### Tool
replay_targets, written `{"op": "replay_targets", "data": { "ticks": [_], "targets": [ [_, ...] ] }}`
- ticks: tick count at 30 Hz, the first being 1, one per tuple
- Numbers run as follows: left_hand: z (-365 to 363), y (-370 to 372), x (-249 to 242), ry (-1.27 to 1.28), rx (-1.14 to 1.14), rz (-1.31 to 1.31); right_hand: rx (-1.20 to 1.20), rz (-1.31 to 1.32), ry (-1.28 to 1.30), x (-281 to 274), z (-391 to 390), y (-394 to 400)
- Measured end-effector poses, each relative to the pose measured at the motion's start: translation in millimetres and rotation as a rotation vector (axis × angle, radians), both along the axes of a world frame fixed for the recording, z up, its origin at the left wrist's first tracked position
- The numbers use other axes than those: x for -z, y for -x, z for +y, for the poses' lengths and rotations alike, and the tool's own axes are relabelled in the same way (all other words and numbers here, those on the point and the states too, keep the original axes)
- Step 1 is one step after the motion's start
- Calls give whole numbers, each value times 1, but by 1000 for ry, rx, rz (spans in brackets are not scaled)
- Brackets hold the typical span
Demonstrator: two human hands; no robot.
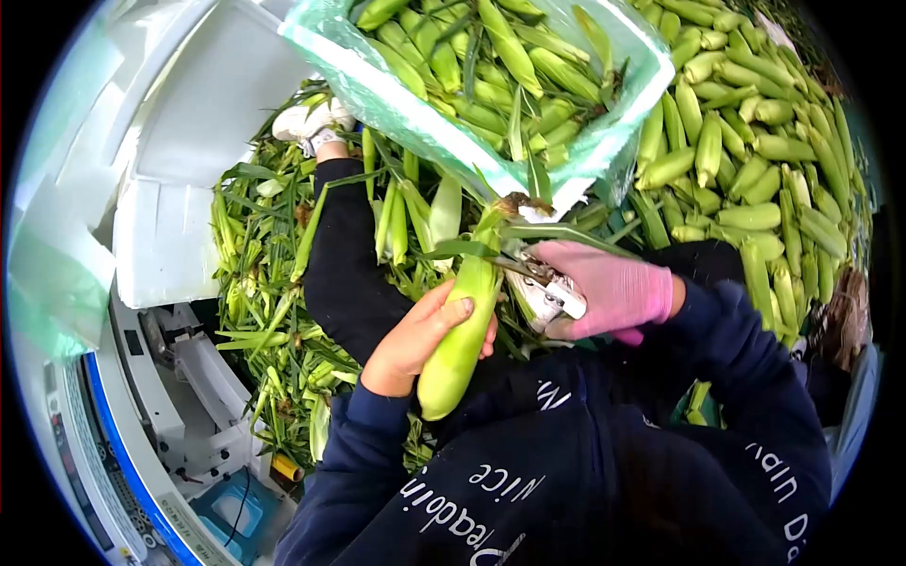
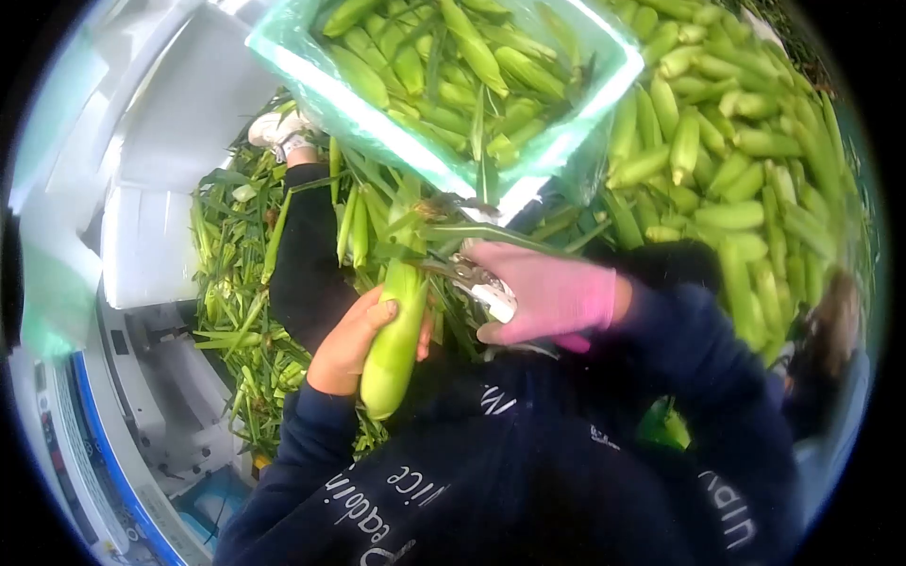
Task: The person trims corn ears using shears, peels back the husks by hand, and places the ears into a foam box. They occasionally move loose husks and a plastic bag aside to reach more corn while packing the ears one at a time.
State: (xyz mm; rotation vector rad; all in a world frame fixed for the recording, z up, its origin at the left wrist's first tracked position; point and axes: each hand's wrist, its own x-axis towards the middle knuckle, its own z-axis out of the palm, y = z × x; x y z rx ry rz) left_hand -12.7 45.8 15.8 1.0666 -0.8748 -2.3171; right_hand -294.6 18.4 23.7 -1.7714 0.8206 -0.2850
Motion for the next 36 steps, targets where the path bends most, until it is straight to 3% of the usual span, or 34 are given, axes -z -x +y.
{"op": "replay_targets", "data": {
  "ticks": [2,3,6,8,9,12,16,21,22,25,26,28,32,34,36],
  "targets": [
    [3,-3,1,-51,122,23,-94,-132,267,8,-9,0],
    [4,-9,7,-80,166,62,-129,-119,271,13,-14,-3],
    [8,-21,12,-144,182,167,-178,-84,-14,10,-11,-2],
    [13,-24,8,-67,121,209,32,-276,-512,7,1,-10],
    [14,-18,-1,5,24,48,135,-364,-762,7,8,-15],
    [13,-27,20,259,-116,6,261,-428,-787,16,19,-24],
    [9,-35,25,585,-143,-227,85,-583,-817,32,37,-24],
    [-4,-21,12,742,207,-490,-13,-287,-309,6,20,-29],
    [-2,-19,14,692,115,-453,39,-224,-312,1,18,-29],
    [6,-16,17,590,-128,-393,339,-414,-652,5,24,-31],
    [6,-15,16,696,-129,-475,349,-435,-777,-2,25,-24],
    [2,-7,10,904,-115,-627,397,-604,-664,5,30,-33],
    [-7,11,12,1345,-13,-814,581,-603,-753,-13,34,-33],
    [-9,22,15,1452,-20,-846,622,-431,-730,-31,32,-32],
    [-11,28,18,1510,-65,-835,677,-516,-722,-18,38,-33]
  ]
}}
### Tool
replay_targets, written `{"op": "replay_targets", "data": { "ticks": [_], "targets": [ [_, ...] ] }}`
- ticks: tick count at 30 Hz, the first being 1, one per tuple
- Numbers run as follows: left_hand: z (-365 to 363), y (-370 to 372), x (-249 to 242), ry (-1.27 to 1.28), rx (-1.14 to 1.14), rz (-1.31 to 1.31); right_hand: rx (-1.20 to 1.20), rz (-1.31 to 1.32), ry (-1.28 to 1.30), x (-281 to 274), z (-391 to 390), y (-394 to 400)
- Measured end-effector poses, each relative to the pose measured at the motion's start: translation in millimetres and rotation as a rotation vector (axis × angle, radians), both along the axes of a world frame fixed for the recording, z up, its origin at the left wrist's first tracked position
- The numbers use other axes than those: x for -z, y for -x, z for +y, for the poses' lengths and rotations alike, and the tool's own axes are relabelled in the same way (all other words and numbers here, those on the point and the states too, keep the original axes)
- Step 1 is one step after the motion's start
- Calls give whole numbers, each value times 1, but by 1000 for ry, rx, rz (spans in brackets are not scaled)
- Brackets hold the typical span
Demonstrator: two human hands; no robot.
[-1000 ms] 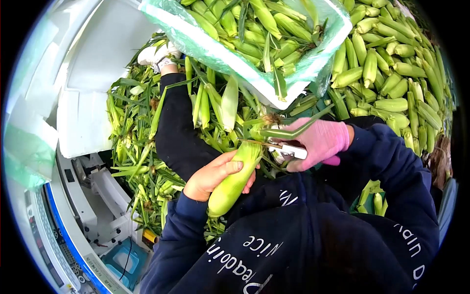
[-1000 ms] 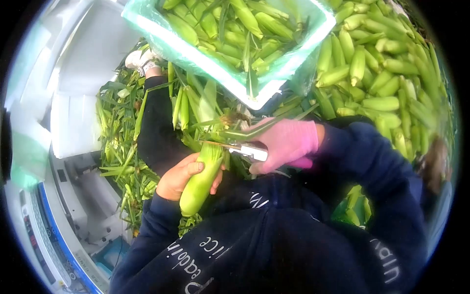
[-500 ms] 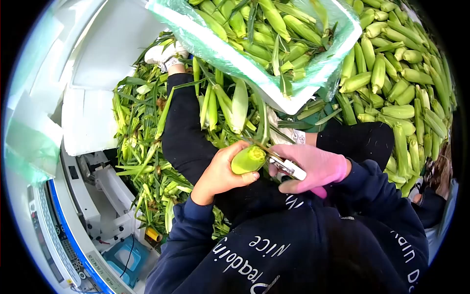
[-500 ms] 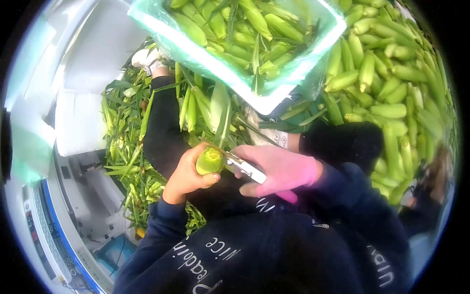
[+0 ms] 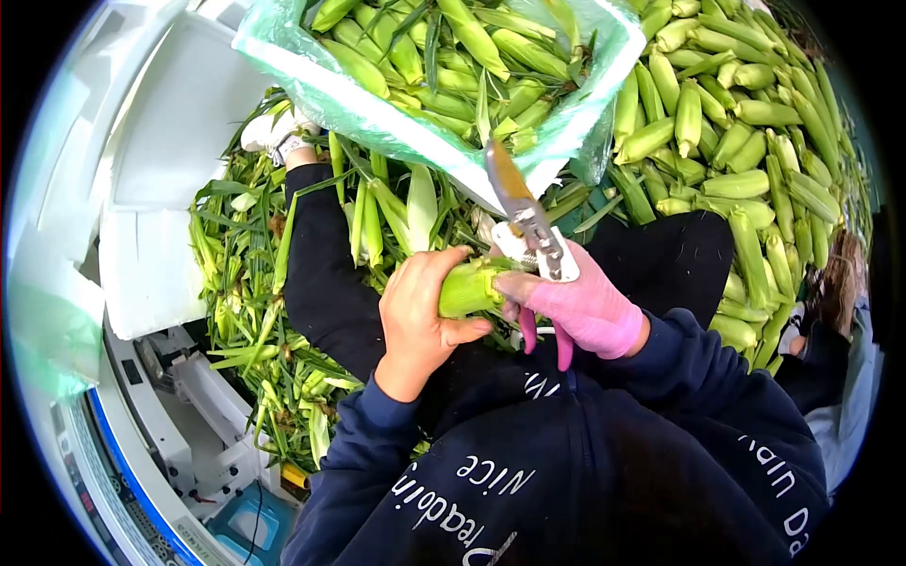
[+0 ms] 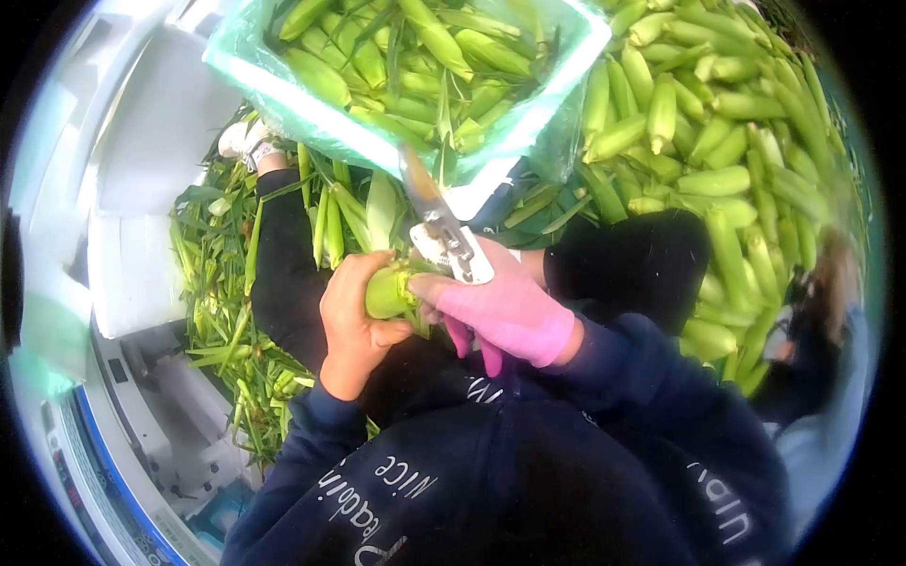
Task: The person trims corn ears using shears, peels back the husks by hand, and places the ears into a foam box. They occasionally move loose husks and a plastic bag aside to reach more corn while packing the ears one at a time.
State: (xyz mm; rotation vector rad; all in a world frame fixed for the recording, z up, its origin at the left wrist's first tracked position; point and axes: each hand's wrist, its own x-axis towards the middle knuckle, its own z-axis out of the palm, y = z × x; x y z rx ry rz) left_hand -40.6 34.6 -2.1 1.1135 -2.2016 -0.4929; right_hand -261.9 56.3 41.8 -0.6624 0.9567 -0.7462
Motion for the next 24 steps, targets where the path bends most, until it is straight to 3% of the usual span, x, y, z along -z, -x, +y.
{"op": "replay_targets", "data": {
  "ticks": [2,6,9,10,11,12,14,15,16,18,21,22,23,24],
  "targets": [
    [7,8,8,-147,-76,191,16,13,-25,-6,1,2],
    [30,50,28,-671,-239,1022,281,-153,81,-13,21,-17],
    [34,75,1,-890,-191,1432,310,-252,20,-27,39,-6],
    [34,70,11,-937,-38,1470,367,-296,41,-30,42,-4],
    [33,73,13,-976,20,1541,216,-241,21,-31,41,11],
    [32,77,15,-1018,83,1611,217,-229,39,-28,41,17],
    [31,84,12,-836,-25,1236,236,-196,86,-18,41,27],
    [29,87,24,-737,8,1022,432,-204,149,-17,41,23],
    [24,94,26,-621,32,820,389,-134,101,-15,38,42],
    [-4,104,14,-299,275,77,527,84,140,13,43,73],
    [-48,136,-6,18,492,-159,768,98,149,43,69,138],
    [-71,139,-10,153,414,-215,889,146,183,48,77,167],
    [-106,139,-20,133,342,-269,996,295,206,40,80,195],
    [-148,132,0,26,252,-306,1072,445,265,32,88,227]
  ]
}}
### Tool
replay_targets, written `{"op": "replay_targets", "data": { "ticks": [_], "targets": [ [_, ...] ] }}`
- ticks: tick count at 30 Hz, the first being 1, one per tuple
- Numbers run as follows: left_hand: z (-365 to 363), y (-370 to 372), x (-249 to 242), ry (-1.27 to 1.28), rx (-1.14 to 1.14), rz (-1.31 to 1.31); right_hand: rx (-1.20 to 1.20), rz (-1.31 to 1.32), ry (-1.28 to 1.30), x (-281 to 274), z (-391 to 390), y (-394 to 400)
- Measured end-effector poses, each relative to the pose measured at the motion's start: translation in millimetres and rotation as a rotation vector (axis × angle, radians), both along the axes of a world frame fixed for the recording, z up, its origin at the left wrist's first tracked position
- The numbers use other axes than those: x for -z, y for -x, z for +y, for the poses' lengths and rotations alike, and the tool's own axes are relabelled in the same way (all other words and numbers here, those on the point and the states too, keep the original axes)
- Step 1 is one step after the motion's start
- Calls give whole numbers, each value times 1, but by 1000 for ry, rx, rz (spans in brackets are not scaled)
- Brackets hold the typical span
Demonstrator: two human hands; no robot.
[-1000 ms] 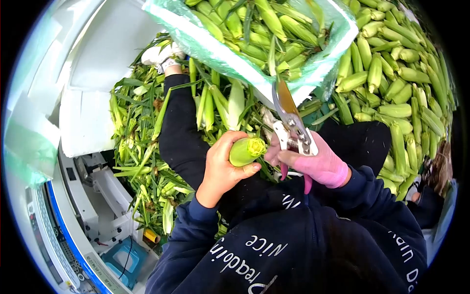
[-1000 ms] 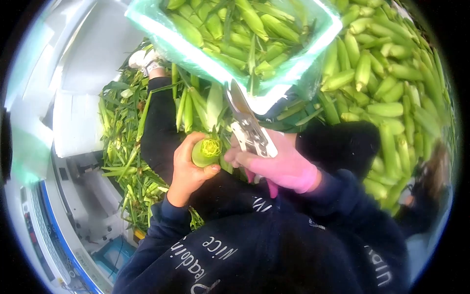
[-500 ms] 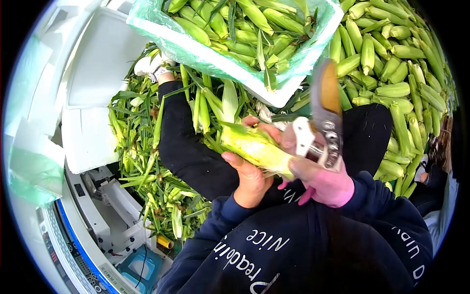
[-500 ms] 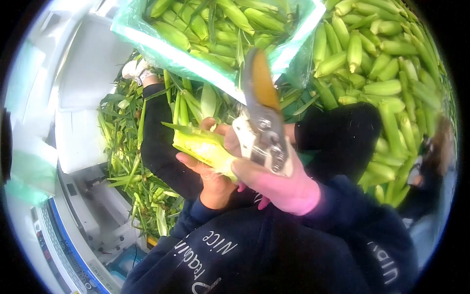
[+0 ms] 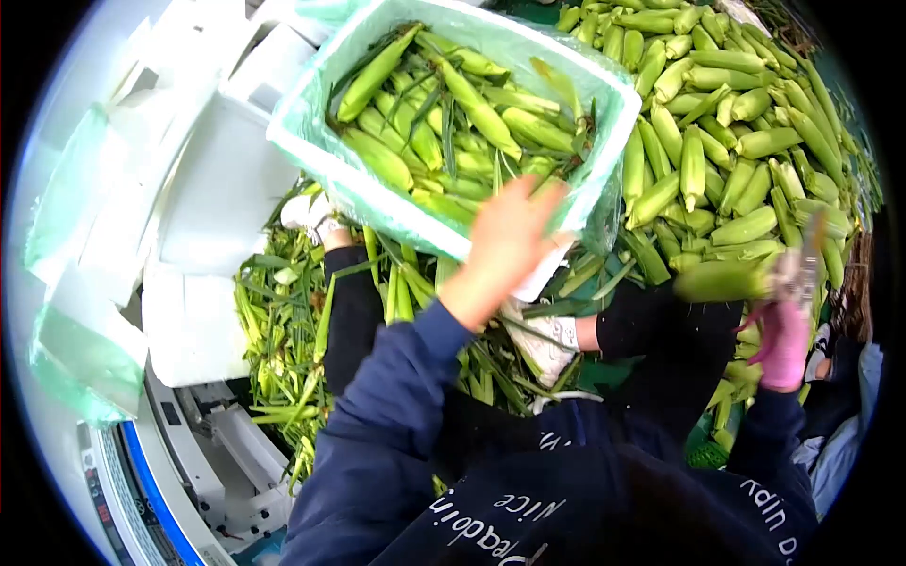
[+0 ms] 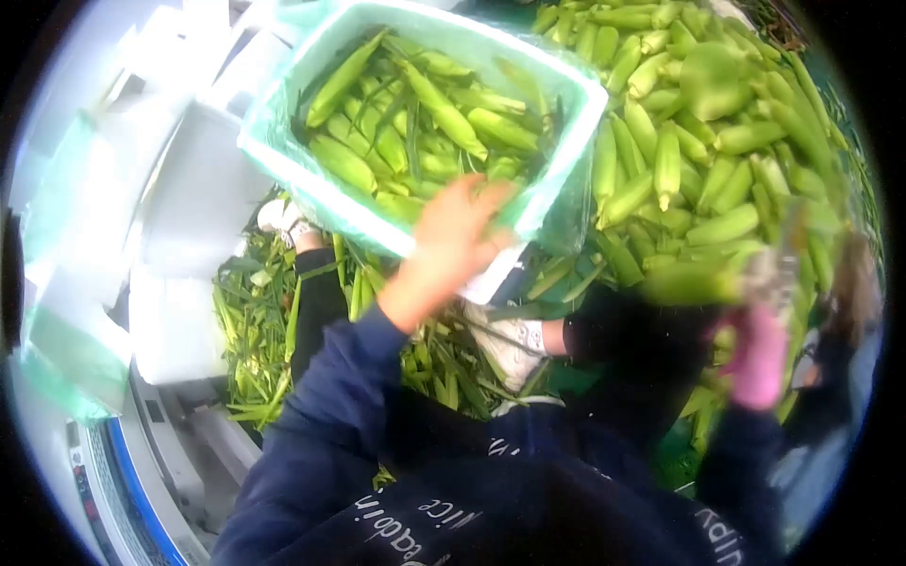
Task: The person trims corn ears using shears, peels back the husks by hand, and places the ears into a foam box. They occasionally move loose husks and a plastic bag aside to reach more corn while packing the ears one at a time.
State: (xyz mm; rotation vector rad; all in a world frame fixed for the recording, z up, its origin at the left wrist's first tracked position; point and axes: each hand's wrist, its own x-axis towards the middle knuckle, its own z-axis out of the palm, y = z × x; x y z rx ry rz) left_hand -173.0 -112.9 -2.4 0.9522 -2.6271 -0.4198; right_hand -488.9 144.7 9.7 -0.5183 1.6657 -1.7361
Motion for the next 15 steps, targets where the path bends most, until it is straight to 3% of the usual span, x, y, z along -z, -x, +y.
{"op": "replay_targets", "data": {
  "ticks": [1,2,3,4,5,6,7,8,10,12,15],
  "targets": [
    [-39,-10,13,34,-88,77,99,149,-21,-7,8,32],
    [-80,-21,22,-173,-206,55,162,323,-20,-13,15,63],
    [-116,-29,22,-418,-384,29,189,425,-178,-31,19,82],
    [-162,-46,64,-331,-463,40,226,483,-215,-40,19,97],
    [-195,-58,93,-143,-590,-176,242,502,-203,-44,14,106],
    [-218,-74,111,4,-462,-623,249,486,-175,-47,8,111],
    [-230,-83,128,-66,-328,-866,244,460,-142,-47,1,108],
    [-241,-103,163,-139,-96,-790,231,414,-111,-45,-7,101],
    [-249,-108,189,-115,397,-1127,164,266,-66,-31,-19,79],
    [-254,-110,192,-102,429,-1178,85,58,-47,-3,-16,48],
    [-238,-77,162,-232,242,-1371,-34,-260,-92,53,5,-20]
  ]
}}
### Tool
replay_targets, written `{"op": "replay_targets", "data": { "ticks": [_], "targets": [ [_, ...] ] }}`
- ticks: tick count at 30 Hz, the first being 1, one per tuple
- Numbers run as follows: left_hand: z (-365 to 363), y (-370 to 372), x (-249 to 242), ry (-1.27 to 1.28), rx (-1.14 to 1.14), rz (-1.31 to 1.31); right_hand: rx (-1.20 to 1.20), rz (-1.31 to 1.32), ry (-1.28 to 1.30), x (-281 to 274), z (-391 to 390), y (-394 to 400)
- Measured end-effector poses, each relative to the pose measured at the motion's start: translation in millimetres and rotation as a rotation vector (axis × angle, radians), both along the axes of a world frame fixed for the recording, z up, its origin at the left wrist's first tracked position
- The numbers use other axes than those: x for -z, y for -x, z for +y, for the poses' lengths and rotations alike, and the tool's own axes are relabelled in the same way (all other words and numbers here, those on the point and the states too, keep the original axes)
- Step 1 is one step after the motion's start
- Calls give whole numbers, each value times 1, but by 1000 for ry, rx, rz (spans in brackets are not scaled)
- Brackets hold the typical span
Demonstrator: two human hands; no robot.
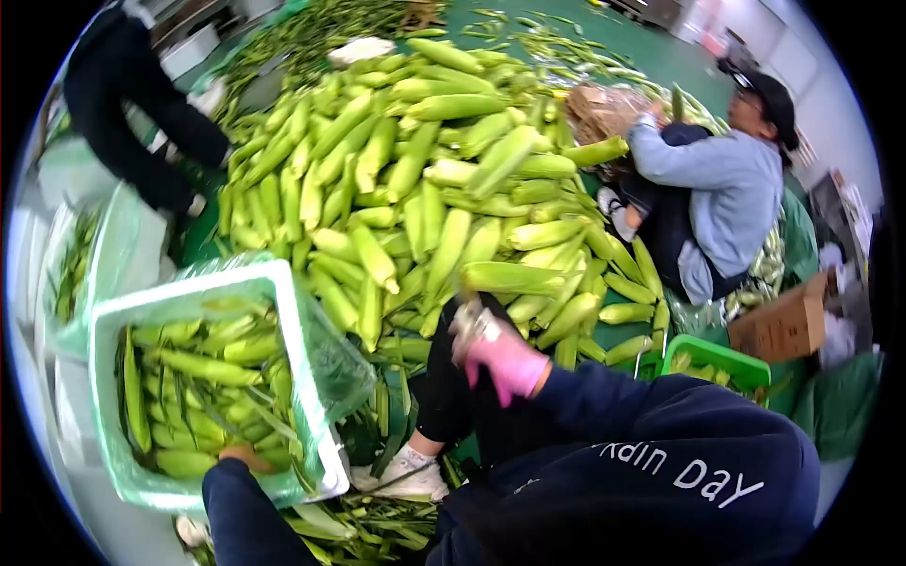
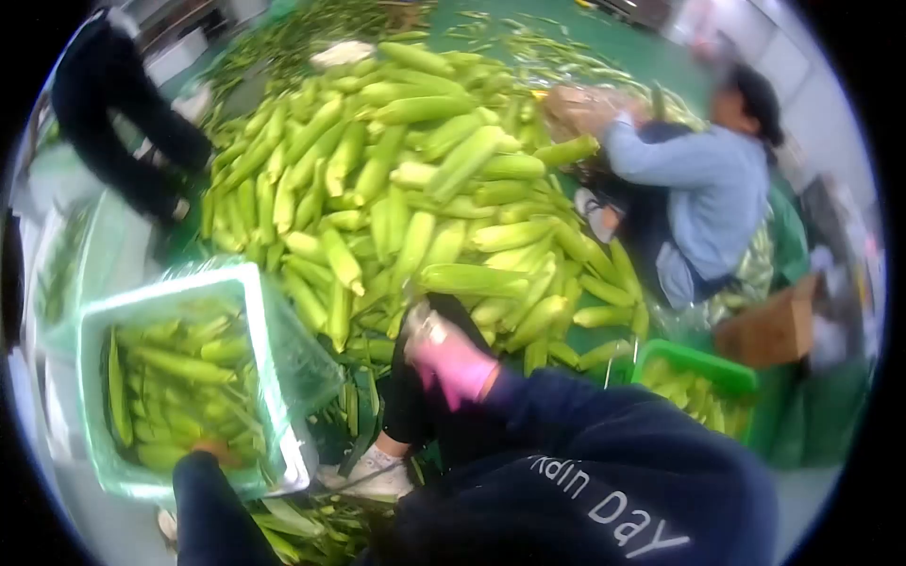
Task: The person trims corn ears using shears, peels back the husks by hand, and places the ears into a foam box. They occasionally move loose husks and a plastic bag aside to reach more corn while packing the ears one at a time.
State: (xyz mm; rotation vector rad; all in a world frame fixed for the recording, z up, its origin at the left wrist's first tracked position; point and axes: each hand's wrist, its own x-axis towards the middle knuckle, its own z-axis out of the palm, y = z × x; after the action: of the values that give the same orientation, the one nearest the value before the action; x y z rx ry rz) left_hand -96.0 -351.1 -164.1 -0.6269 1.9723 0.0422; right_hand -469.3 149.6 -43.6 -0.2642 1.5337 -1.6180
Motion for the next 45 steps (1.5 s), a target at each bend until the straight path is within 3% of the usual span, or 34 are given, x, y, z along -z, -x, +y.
{"op": "replay_targets", "data": {
  "ticks": [2,4,6,7,8,9,10,11,13,14,15,16,19,21,22,23,25,27,32,35,37,39,40,43,44,45],
  "targets": [
    [32,30,-34,24,40,-14,-29,-148,-9,36,7,-41],
    [51,33,-51,-45,150,22,-82,-218,-22,32,11,-66],
    [72,39,-77,103,180,352,-181,-287,-60,28,14,-74],
    [75,31,-87,254,408,556,-236,-248,-111,29,12,-74],
    [73,24,-94,330,227,574,-242,-207,-127,27,9,-74],
    [94,23,-127,492,213,762,-298,-189,-134,30,7,-70],
    [119,37,-176,491,-94,769,-304,-205,-97,16,-1,-67],
    [138,27,-210,464,-222,907,-336,-165,-45,17,-7,-66],
    [173,-9,-238,88,-818,1338,-451,-94,-35,0,-27,-66],
    [197,-28,-234,-79,-1098,1414,-484,-109,61,-4,-35,-71],
    [230,-32,-240,-549,-1366,1550,-536,-150,127,-22,-44,-80],
    [250,-42,-229,-846,-1374,1611,-629,-149,147,-35,-55,-91],
    [321,-40,-196,-1286,-1528,1738,-865,-8,203,-62,-69,-121],
    [354,-29,-183,-1320,-1652,1748,-1024,62,150,-76,-81,-129],
    [366,-27,-188,-1282,-1735,1752,-1079,261,285,-75,-86,-133],
    [375,-26,-190,-1109,-1730,1733,-1132,373,277,-78,-90,-135],
    [386,-26,-193,-770,-1700,1675,-1151,503,260,-86,-98,-135],
    [393,-38,-181,-396,-1500,1625,-1240,690,240,-85,-109,-135],
    [404,-59,-191,-160,-1422,1448,-1260,934,293,-67,-125,-152],
    [405,-78,-189,-241,-1469,1428,-1368,930,258,-74,-133,-158],
    [407,-97,-177,-579,-1677,1480,-1441,879,260,-74,-136,-161],
    [411,-114,-175,-1028,-1821,1495,-1420,372,62,-87,-129,-166],
    [416,-122,-167,-1227,-1804,1558,-1490,177,-242,-110,-132,-166],
    [422,-129,-156,-1417,-1739,1593,-1691,60,81,-85,-130,-159],
    [421,-127,-158,-1415,-1747,1531,-1800,-13,19,-75,-130,-157],
    [422,-127,-155,-1490,-1758,1470,-1897,105,65,-73,-131,-158]
  ]
}}
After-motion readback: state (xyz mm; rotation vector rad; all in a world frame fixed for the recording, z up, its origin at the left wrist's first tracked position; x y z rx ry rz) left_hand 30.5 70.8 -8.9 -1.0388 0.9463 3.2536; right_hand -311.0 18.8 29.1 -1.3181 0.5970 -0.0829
